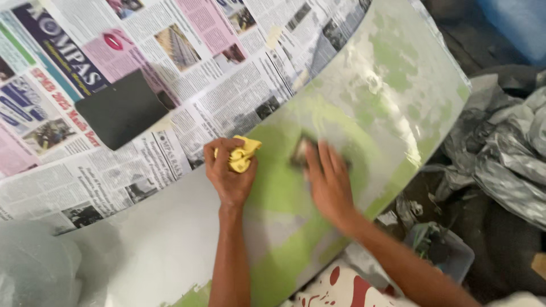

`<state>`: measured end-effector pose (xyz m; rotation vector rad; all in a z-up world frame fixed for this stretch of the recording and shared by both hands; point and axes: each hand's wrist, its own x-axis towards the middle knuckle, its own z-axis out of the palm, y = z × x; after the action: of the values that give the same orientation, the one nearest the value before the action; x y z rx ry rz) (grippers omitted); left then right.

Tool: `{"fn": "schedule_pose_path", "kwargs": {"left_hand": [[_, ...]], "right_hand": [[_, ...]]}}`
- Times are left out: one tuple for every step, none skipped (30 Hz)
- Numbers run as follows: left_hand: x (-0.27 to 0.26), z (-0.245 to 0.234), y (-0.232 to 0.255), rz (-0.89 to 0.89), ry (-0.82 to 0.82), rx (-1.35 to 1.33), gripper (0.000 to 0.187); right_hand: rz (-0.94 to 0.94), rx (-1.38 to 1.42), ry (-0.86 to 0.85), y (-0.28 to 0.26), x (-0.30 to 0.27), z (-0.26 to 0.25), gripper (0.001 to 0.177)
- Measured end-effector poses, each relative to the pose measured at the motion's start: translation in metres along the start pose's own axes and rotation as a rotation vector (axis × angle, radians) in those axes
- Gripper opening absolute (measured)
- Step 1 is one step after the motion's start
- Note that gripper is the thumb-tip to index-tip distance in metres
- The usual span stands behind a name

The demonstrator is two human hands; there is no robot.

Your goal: The person sands a large, curved, light-green surface using a sanding block held in the right hand while wiping the surface with a yellow cloth in the left hand. The person repeatedly rubs the sanding block over the surface and occasionally wipes away residue with the cloth.

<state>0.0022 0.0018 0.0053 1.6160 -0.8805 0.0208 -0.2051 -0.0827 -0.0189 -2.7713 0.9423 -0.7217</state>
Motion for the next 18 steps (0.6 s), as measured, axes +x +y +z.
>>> {"fn": "schedule_pose_path", "kwargs": {"left_hand": [[-0.004, 0.0, -0.001, 0.002, 0.004, 0.016, 0.037], [-0.003, 0.0, -0.001, 0.005, 0.017, 0.03, 0.037], [-0.004, 0.001, -0.001, 0.008, 0.03, 0.043, 0.036], [-0.007, 0.0, -0.002, -0.001, 0.028, 0.042, 0.036], [-0.009, -0.001, -0.002, -0.011, 0.025, 0.041, 0.037], [-0.006, -0.001, -0.004, -0.012, 0.024, 0.039, 0.037], [-0.005, 0.0, -0.004, -0.006, 0.016, 0.042, 0.037], [-0.005, -0.001, -0.004, 0.001, 0.014, 0.051, 0.037], [-0.003, -0.001, -0.003, 0.009, 0.011, 0.059, 0.037], [-0.001, 0.0, -0.002, -0.002, 0.013, 0.048, 0.037], [0.001, 0.001, -0.002, -0.013, 0.015, 0.037, 0.037], [-0.003, 0.001, -0.001, -0.032, 0.002, 0.025, 0.037], [-0.005, -0.001, -0.002, -0.017, 0.003, 0.028, 0.037], [-0.004, -0.001, -0.003, -0.001, 0.006, 0.025, 0.037], [-0.005, -0.001, -0.003, 0.016, 0.01, 0.022, 0.037], [-0.007, -0.001, -0.003, -0.001, 0.012, 0.008, 0.037], [-0.009, -0.002, -0.002, -0.018, 0.014, -0.005, 0.036], [-0.006, -0.002, -0.003, -0.026, 0.019, -0.017, 0.036]], "right_hand": [[0.012, 0.004, 0.032, 0.015, 0.029, 0.014, 0.059], [0.018, -0.034, 0.034, 0.025, 0.051, 0.023, 0.055], [0.024, -0.071, 0.036, 0.029, 0.063, 0.026, 0.05], [0.045, -0.047, 0.023, 0.027, 0.054, 0.022, 0.052], [0.066, -0.023, 0.009, 0.023, 0.038, 0.016, 0.053], [0.086, 0.002, 0.005, 0.016, 0.024, 0.011, 0.054], [0.062, 0.001, 0.017, 0.003, -0.003, -0.001, 0.055], [0.031, 0.006, 0.03, -0.006, -0.021, -0.01, 0.055], [0.039, -0.027, 0.013, -0.003, -0.017, -0.009, 0.057], [0.041, -0.056, -0.007, 0.0, -0.012, -0.007, 0.058], [0.042, -0.086, -0.026, 0.002, -0.008, -0.005, 0.059], [0.066, -0.064, -0.016, 0.015, 0.008, 0.002, 0.058], [0.089, -0.043, -0.006, 0.033, 0.036, 0.013, 0.057], [0.07, -0.056, 0.013, 0.042, 0.056, 0.019, 0.055], [0.052, -0.07, 0.033, 0.046, 0.065, 0.023, 0.053], [0.07, -0.053, 0.027, 0.045, 0.056, 0.02, 0.054], [0.089, -0.035, 0.021, 0.038, 0.037, 0.014, 0.056], [0.106, -0.015, 0.025, 0.029, 0.02, 0.011, 0.057]]}}
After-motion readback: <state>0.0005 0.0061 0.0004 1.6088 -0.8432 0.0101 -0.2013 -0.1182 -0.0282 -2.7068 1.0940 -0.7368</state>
